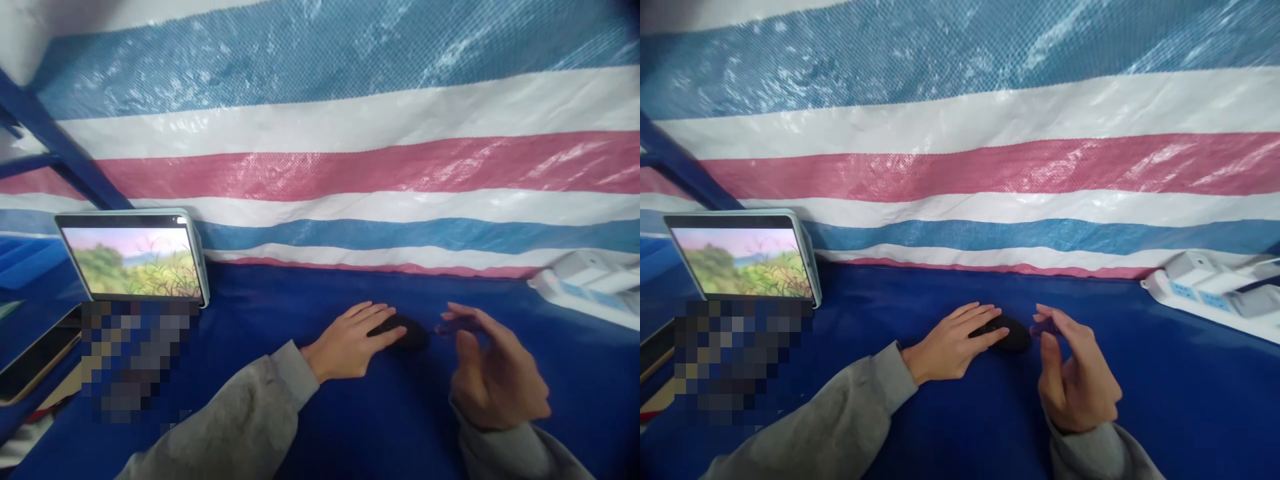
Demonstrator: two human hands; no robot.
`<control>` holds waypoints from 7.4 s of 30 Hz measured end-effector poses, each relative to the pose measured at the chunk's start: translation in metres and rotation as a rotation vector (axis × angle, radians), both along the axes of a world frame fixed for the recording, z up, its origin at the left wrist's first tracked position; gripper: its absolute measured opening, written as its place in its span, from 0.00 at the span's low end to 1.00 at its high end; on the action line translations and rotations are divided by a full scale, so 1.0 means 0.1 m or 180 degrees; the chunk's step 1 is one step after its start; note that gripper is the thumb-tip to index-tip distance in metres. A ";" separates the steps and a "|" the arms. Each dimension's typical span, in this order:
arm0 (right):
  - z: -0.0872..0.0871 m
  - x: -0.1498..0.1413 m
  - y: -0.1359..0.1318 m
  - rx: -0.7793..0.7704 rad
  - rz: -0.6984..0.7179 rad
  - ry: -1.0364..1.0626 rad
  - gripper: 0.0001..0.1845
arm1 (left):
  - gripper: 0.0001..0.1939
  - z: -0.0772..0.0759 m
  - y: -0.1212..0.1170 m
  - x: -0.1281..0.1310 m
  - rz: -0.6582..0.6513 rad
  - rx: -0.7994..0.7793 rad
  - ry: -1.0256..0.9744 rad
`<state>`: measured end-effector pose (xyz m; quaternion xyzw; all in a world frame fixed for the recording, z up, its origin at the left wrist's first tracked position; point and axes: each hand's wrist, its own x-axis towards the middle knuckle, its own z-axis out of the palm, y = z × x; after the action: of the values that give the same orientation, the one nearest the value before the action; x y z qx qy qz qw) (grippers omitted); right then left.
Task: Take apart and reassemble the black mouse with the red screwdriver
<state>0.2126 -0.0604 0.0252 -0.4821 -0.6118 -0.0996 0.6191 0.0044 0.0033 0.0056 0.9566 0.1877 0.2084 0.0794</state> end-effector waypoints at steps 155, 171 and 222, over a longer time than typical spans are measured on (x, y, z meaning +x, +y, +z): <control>-0.13 0.37 0.24 -0.2212 -0.0504 -0.0558 0.16 | 0.20 0.03 -0.01 0.04 0.0882 -0.1195 -0.0972; -0.11 0.14 0.19 -0.3713 0.0029 -0.0086 0.19 | 0.19 -0.09 0.07 0.06 0.1583 -0.1143 -0.0696; -0.30 0.12 0.20 -0.2073 0.0497 -0.1129 0.20 | 0.13 -0.07 0.03 -0.01 0.1240 -0.0540 -0.1044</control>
<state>0.2246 -0.0404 -0.0051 -0.5808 -0.7441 0.0658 0.3235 0.0036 0.0066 -0.0009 0.8458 0.3696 0.3555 0.1470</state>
